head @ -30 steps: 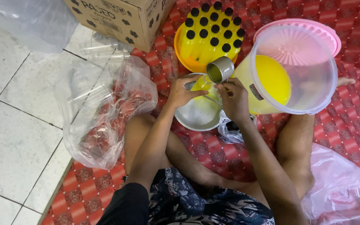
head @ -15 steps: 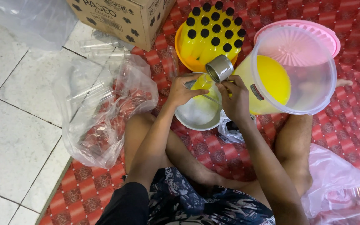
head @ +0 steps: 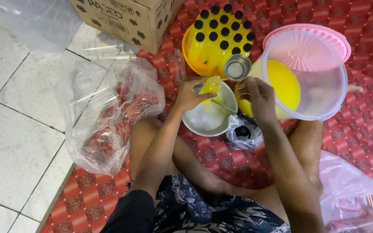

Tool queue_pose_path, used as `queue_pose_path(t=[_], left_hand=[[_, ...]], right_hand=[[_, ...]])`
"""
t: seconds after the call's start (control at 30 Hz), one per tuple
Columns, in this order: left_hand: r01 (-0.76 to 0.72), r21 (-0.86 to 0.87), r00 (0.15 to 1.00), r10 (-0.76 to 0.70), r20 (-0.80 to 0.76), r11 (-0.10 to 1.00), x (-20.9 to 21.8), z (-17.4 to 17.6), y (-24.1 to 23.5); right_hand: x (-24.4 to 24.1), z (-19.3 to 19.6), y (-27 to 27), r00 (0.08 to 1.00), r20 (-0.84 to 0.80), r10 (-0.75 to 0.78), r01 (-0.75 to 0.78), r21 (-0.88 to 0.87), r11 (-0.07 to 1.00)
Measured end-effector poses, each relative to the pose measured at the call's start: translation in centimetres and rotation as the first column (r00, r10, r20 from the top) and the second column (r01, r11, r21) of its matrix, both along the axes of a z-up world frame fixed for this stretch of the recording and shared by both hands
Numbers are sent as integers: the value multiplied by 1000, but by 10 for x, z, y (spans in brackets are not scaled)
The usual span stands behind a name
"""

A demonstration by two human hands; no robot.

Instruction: The person sits cross-legged on a mat and pours a yellow liquid from a large bucket into small plastic bottles using a metal cup. They place the filled bottles into a yellow tray and secure them with black caps.

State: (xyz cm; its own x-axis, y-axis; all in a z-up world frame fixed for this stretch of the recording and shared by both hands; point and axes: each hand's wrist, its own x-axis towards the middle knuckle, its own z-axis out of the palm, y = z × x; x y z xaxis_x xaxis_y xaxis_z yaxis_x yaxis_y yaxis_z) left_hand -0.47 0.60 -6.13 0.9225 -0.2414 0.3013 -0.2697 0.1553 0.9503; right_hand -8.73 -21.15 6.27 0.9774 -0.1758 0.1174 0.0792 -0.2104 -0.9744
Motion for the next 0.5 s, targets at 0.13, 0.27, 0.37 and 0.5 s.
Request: queue_pose_path(t=[0.13,0.27,0.37,0.5], left_hand=[[-8,46,999,7,32,999,-1,-12,-2],[13,141,997,-25,78,990,-6,-2,0],[3,257,999,9,-47,966,-21,1,0],[42,341,995,-7,-103,939,-38,7,-2]], right_hand=[[-2,30,-50,983,-19,-182,183,145,972],[2,22,-114,887,234,-397,439,-163,884],[3,-1,-148,910,82,-406,387,-516,764],[17,-38,-182,927,-169,-334,49,-830,556]])
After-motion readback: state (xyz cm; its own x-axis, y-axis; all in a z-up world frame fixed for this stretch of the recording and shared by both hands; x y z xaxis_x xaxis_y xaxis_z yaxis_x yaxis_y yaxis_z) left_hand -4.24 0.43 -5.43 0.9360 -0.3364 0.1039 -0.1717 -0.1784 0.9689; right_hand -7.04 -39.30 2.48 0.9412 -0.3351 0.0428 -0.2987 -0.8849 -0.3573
